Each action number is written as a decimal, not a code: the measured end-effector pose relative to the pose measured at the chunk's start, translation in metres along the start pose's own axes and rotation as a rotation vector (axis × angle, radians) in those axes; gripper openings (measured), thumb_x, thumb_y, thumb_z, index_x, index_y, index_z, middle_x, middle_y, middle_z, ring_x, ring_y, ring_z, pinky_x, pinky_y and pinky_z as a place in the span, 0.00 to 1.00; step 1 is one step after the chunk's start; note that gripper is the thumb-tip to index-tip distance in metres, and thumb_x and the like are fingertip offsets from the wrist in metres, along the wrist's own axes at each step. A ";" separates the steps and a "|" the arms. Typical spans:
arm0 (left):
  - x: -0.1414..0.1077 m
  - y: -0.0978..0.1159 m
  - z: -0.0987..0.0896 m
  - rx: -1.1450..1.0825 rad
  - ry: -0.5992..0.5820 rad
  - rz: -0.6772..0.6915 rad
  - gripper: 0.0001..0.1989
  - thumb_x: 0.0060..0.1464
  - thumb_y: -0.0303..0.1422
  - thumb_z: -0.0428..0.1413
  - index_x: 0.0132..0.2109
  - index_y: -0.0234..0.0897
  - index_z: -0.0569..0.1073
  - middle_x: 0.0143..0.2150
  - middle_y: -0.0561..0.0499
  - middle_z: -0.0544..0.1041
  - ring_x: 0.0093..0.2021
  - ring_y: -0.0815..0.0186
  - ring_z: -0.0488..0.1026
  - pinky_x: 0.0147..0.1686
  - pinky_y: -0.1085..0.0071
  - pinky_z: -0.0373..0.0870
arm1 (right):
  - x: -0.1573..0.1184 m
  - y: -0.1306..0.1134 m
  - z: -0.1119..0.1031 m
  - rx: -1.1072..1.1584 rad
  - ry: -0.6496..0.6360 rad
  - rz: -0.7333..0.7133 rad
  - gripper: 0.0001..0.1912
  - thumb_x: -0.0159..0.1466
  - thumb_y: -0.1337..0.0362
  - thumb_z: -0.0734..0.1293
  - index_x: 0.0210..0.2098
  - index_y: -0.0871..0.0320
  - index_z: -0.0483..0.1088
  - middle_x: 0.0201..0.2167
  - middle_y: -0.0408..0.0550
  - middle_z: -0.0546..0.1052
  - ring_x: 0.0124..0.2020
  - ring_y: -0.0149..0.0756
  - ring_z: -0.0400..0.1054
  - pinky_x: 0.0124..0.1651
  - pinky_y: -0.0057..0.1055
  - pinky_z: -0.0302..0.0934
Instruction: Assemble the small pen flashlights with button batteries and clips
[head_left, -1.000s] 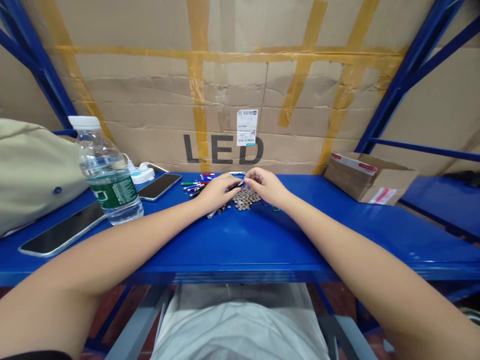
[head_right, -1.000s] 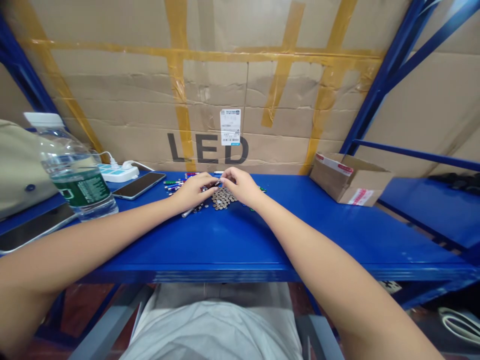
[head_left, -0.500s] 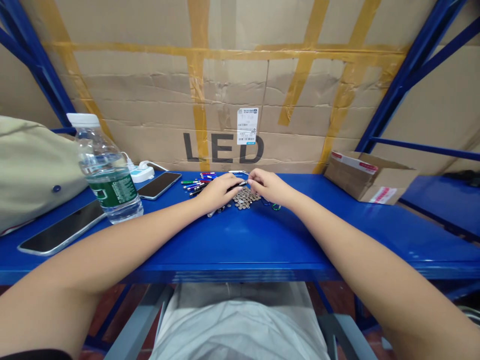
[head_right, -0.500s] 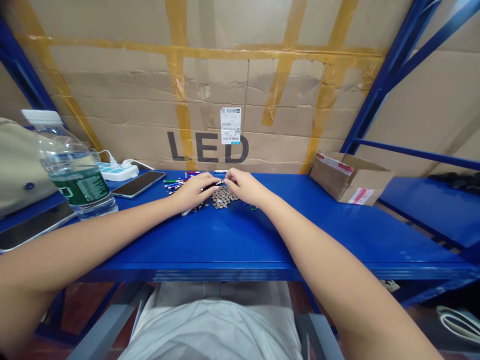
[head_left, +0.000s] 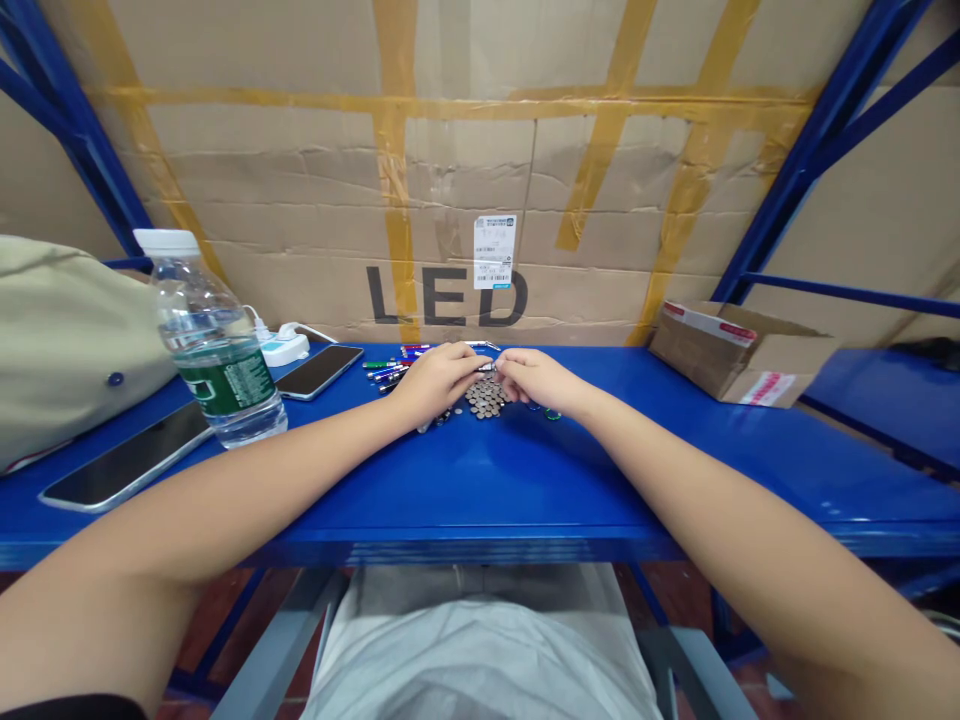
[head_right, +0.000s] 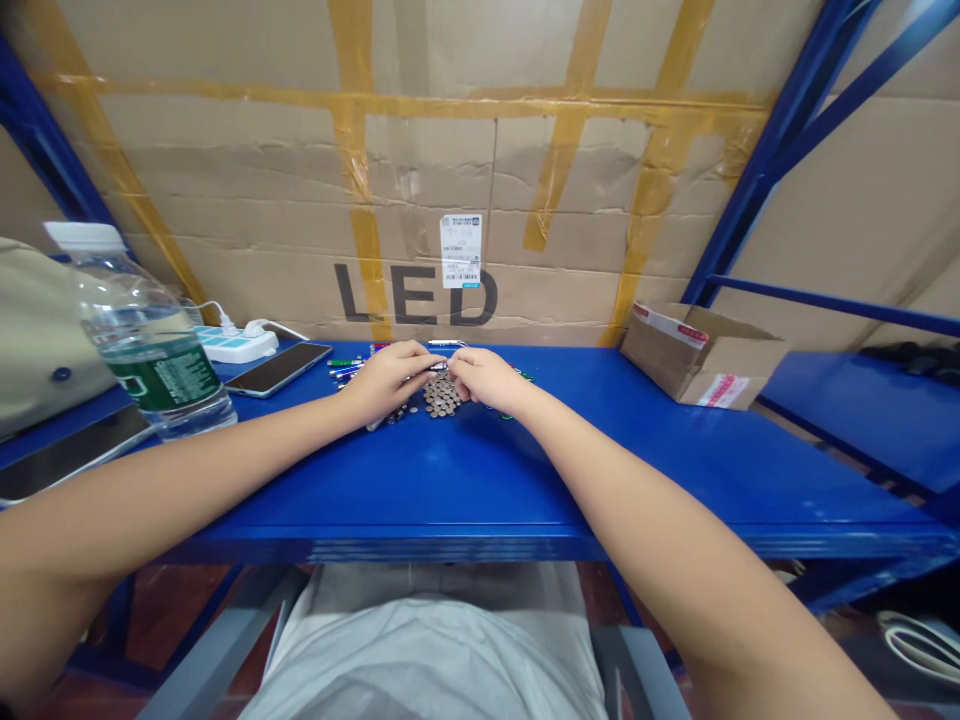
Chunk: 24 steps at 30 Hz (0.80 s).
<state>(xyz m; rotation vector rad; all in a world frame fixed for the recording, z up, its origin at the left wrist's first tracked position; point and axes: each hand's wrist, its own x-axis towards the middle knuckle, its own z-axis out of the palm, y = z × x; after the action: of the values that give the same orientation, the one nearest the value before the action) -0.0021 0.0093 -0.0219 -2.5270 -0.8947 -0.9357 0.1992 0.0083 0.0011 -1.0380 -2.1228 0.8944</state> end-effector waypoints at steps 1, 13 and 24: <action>0.000 0.000 0.000 0.016 0.005 0.000 0.14 0.63 0.32 0.48 0.52 0.40 0.74 0.42 0.45 0.75 0.42 0.62 0.71 0.44 0.64 0.67 | 0.001 0.000 0.000 0.035 -0.007 0.014 0.12 0.64 0.69 0.55 0.25 0.56 0.61 0.15 0.39 0.66 0.15 0.27 0.57 0.20 0.26 0.52; 0.006 0.003 -0.003 -0.088 -0.152 -0.136 0.13 0.62 0.33 0.50 0.51 0.39 0.73 0.49 0.46 0.77 0.50 0.58 0.73 0.50 0.62 0.68 | 0.003 0.001 -0.004 -0.362 0.102 -0.087 0.15 0.65 0.65 0.56 0.23 0.56 0.63 0.18 0.42 0.69 0.22 0.32 0.62 0.29 0.30 0.55; 0.009 0.002 -0.005 -0.356 -0.200 -0.545 0.10 0.57 0.34 0.54 0.46 0.38 0.65 0.41 0.48 0.78 0.43 0.62 0.75 0.41 0.68 0.68 | 0.001 0.003 -0.012 -0.635 0.095 -0.105 0.11 0.63 0.61 0.60 0.27 0.57 0.69 0.26 0.46 0.75 0.28 0.33 0.66 0.30 0.29 0.52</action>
<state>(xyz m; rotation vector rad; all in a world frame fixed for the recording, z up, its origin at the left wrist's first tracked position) 0.0023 0.0097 -0.0126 -2.7588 -1.6692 -1.0818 0.2095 0.0143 0.0060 -1.2174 -2.4068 0.1002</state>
